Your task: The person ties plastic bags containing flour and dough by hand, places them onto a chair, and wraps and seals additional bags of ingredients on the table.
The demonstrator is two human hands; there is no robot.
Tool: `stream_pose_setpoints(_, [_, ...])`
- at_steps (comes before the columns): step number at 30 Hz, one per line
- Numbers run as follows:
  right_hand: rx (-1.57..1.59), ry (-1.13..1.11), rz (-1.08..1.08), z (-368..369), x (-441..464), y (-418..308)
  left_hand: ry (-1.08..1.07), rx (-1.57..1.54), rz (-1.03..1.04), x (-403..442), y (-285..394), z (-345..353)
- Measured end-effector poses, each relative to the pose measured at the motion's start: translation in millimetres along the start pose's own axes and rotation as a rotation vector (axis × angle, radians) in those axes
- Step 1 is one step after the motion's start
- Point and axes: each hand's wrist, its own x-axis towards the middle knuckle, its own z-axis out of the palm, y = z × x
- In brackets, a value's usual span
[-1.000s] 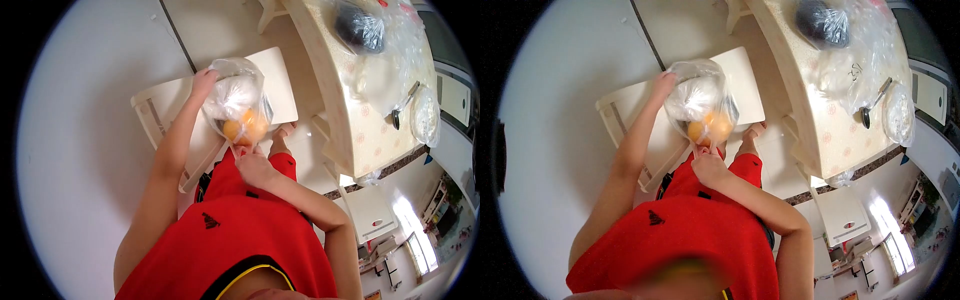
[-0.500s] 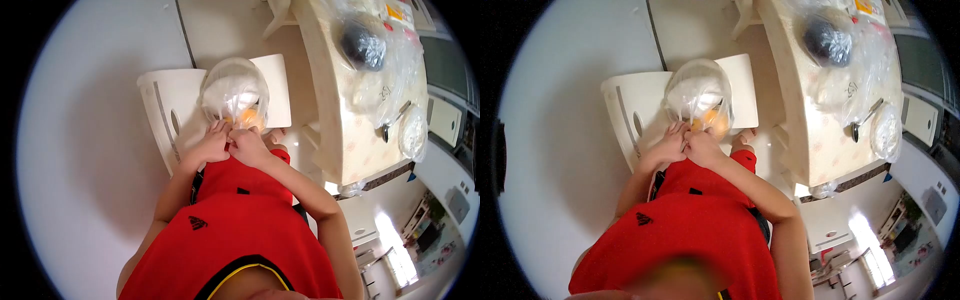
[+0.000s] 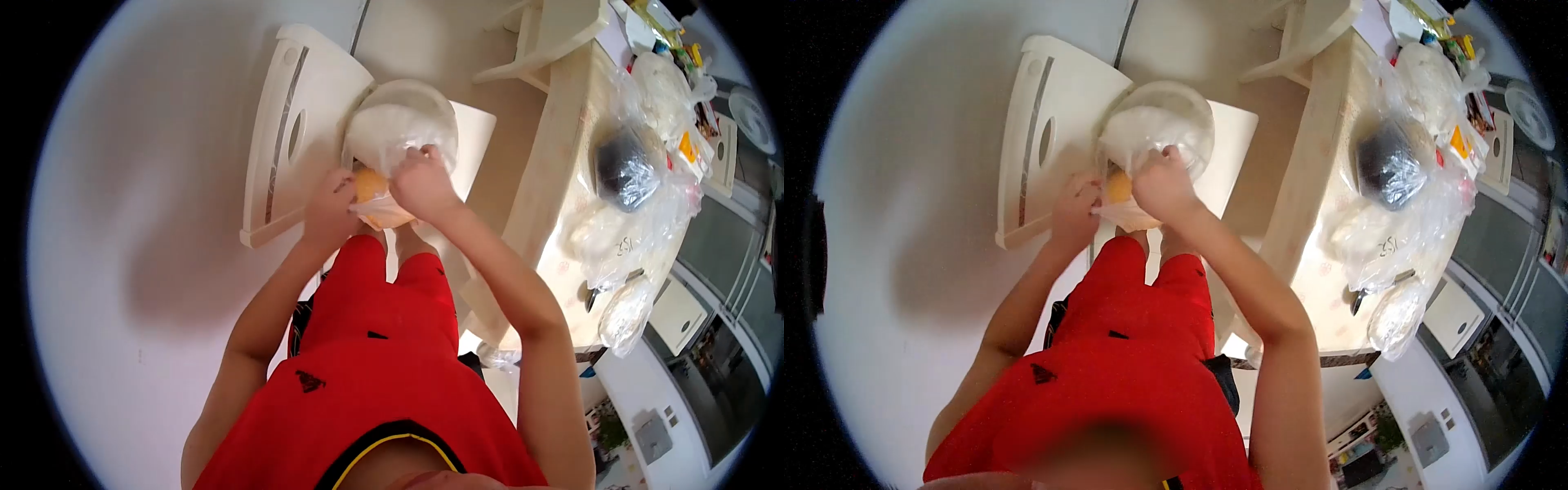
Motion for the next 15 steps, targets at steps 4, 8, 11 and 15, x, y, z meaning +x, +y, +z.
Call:
stream_pose_setpoints(4, [0.303,0.17,0.044,-33,-15,26,-0.257,-0.676,-0.075,-24,-17,-10])
stream_pose_setpoints(8, [0.177,0.243,-0.131,-37,-6,14,-0.139,-1.373,-0.333,-9,-14,28])
stream_pose_setpoints(11, [0.073,0.203,-0.221,-18,-6,-9,-0.02,-0.802,-0.193,10,-15,56])
stream_pose_setpoints(15, [0.098,-0.023,-0.324,-6,-1,-26,0.17,-1.085,-0.098,33,-33,110])
